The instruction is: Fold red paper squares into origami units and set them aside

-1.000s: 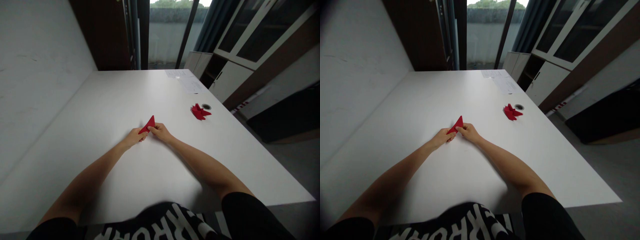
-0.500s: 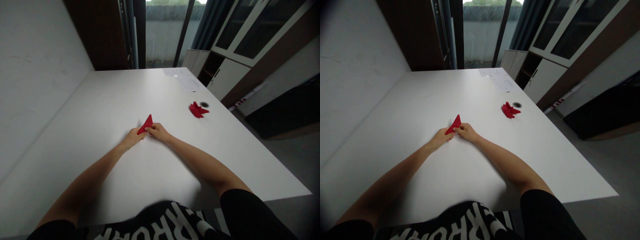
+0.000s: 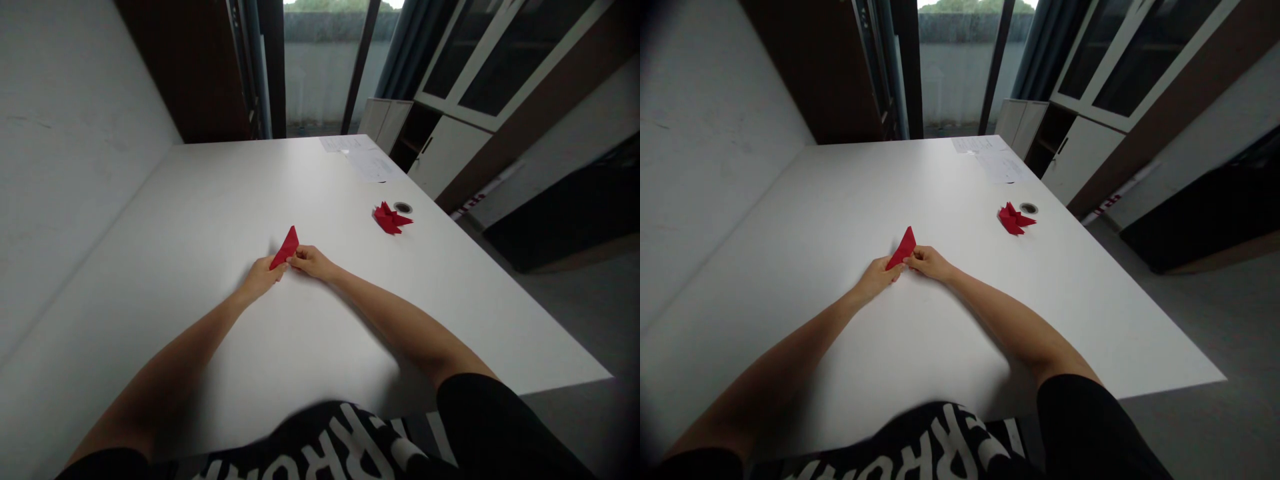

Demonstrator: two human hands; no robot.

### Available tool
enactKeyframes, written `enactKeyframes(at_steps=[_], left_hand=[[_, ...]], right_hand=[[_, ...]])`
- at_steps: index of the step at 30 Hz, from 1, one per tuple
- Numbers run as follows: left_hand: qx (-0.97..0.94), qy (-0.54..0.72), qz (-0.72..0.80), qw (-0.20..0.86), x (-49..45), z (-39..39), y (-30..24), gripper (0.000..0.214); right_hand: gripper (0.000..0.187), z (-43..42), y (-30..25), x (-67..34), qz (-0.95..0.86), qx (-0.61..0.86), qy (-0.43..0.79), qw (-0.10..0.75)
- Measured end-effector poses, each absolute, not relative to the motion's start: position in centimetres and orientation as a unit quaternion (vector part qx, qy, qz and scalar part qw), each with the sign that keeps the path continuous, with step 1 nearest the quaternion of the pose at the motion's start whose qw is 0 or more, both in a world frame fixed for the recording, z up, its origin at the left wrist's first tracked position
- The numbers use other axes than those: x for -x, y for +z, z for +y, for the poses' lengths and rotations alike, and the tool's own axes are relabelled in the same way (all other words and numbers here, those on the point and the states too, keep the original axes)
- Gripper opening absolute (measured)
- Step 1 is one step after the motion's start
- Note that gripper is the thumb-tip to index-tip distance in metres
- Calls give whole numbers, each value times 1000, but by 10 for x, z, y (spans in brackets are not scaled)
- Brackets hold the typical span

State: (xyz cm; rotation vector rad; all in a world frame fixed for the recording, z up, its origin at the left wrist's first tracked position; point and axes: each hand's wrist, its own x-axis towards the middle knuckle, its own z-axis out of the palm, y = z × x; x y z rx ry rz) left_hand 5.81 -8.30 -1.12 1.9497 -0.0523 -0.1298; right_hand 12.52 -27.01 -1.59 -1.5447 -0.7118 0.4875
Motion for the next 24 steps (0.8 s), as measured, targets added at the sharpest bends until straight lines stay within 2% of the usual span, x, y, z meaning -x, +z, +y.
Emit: enactKeyframes(at_steps=[7, 20, 24], left_hand=[[-804, -94, -45, 585, -59, -82, -3, 29], [-790, -139, -44, 595, -58, -74, 2, 28], [-786, -147, -48, 599, -57, -74, 1, 32]], right_hand=[[45, -274, -14, -128, -309, 681, 208, 630], [41, -285, -11, -153, -191, 653, 82, 728], [44, -284, -8, -148, -223, 665, 110, 704]])
